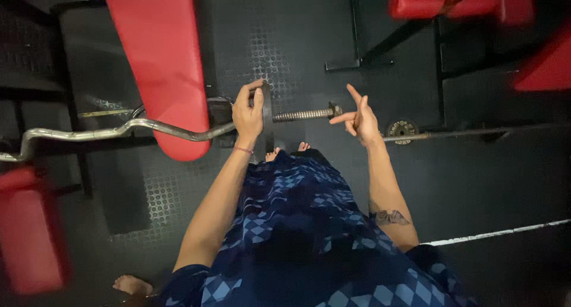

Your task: The person stands in a gym and handles a barbell, then sits on the floor to attach a weight plate and a collar to one end of the barbell.

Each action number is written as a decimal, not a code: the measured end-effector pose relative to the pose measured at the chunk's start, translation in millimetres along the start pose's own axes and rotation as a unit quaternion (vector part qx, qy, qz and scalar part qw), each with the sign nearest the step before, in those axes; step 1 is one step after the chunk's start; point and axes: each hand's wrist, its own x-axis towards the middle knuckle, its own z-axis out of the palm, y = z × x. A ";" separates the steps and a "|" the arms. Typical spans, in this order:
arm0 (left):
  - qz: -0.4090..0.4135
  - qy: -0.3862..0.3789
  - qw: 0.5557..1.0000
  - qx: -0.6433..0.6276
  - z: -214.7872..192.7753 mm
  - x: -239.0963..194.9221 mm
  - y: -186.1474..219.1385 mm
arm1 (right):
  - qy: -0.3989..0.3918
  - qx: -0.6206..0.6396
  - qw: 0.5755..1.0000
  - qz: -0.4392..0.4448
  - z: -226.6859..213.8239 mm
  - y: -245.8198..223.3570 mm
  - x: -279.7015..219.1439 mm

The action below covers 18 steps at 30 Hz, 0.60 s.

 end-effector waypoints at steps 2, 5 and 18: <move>0.001 -0.001 1.000 0.000 2.7 -0.2 -6.2 | 0.017 0.018 1.000 -0.002 -2.0 7.2 5.2; 0.004 0.002 1.000 0.000 3.3 1.1 -7.1 | 0.044 0.025 0.999 -0.005 -3.8 15.3 13.3; 0.012 0.000 1.000 0.007 5.2 -0.2 -18.4 | 0.093 -0.021 0.988 -0.123 2.0 40.2 21.1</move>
